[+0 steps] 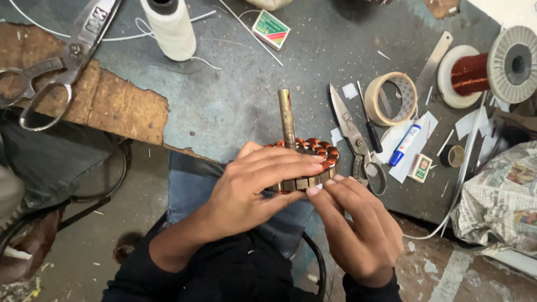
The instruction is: The person cuts small rectangular pieces from a white insulating strip using scissors and inserts them into the slots of a copper-wound motor stator. The person repeats this process for multiple slots around the stator.
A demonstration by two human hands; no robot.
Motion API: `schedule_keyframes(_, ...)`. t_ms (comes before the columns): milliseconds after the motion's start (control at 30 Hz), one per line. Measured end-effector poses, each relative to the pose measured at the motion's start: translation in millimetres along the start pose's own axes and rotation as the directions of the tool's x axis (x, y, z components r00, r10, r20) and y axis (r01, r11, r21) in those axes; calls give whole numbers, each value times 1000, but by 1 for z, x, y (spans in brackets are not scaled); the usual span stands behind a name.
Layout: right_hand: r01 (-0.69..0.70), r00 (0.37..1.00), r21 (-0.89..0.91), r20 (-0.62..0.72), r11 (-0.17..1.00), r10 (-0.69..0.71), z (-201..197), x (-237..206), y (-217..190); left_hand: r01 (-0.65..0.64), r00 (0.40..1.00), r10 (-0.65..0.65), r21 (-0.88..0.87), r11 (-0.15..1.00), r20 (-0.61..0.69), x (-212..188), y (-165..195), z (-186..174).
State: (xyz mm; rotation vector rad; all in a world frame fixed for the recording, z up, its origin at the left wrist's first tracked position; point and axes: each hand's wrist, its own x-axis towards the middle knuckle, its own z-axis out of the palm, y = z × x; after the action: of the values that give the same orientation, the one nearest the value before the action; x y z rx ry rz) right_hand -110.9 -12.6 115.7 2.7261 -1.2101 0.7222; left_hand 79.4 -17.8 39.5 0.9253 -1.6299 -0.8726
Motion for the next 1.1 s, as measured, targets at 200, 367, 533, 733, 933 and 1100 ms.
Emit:
schedule_keyframes(200, -113, 926, 232, -327, 966, 187, 49, -16, 18, -101, 995, 100, -22, 995, -19, -1, -8, -5)
schedule_keyframes(367, -52, 937, 609, -244, 791, 250, 92, -40, 27, -218, 966, 229, 103, 971, -119, -8, -18, 6)
schedule_keyframes(533, -65, 928, 603, -257, 795, 271, 97, -49, 24, -223, 957, 243, 132, 966, -161, -14, -23, 13)
schedule_keyframes(733, -133, 918, 649, -203, 749, 339, 90, -48, 18, -226, 958, 243, 118, 967, -152, -12, -21, 11)
schedule_keyframes(933, -162, 924, 699, -140, 696, 356, 81, -49, 19, -250, 950, 276, 172, 953, -148, -16, -25, 13)
schedule_keyframes(1100, -157, 902, 778, -137, 608, 409, 89, -39, 30, -30, 924, 119, 242, 970, -364, -16, -27, 22)
